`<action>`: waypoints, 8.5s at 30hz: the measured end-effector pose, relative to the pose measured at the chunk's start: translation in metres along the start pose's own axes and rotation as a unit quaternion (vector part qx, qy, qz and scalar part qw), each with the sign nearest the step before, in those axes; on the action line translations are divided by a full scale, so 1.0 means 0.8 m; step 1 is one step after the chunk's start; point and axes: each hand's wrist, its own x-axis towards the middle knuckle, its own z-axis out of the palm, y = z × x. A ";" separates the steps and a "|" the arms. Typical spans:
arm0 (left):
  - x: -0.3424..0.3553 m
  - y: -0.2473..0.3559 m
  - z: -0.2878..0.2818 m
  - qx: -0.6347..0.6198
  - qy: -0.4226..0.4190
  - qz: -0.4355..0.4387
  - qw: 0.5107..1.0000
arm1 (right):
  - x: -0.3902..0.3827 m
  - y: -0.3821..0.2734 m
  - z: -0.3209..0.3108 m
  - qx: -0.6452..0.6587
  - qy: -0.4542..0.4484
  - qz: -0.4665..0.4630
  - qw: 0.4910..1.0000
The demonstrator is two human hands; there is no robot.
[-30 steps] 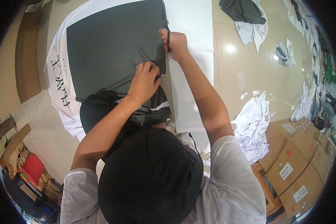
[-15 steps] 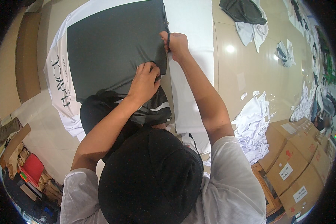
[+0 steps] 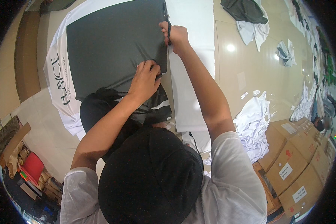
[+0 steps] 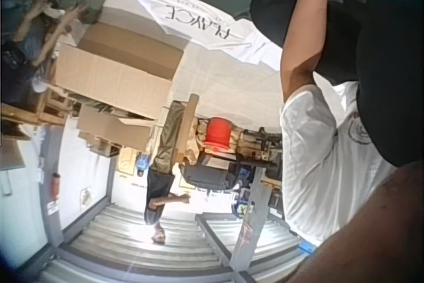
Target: The person cuts a dark green fabric piece using scissors, following a white paper template with the text 'PLAYCE'. The person adjusts the fabric and template, then continues cutting along the template's edge.
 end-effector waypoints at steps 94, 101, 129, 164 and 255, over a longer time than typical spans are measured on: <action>0.003 0.001 0.003 0.014 -0.003 0.013 1.000 | 0.231 -0.127 0.022 -0.018 -0.137 -0.042 0.989; -0.001 -0.009 -0.006 0.013 0.019 0.026 0.999 | 0.239 -0.123 -0.002 -0.365 0.170 -0.306 0.863; 0.038 -0.216 -0.082 -0.265 0.130 -0.331 0.896 | -0.486 0.456 -0.519 -0.201 0.605 -0.068 0.767; -0.008 -0.013 -0.070 -0.117 0.080 -0.130 0.981 | -0.365 0.284 -0.381 -0.376 0.349 -0.110 0.851; -0.237 -0.018 -0.410 -0.114 0.595 -0.029 0.795 | -0.519 -0.244 -0.314 -0.183 0.322 -0.670 0.643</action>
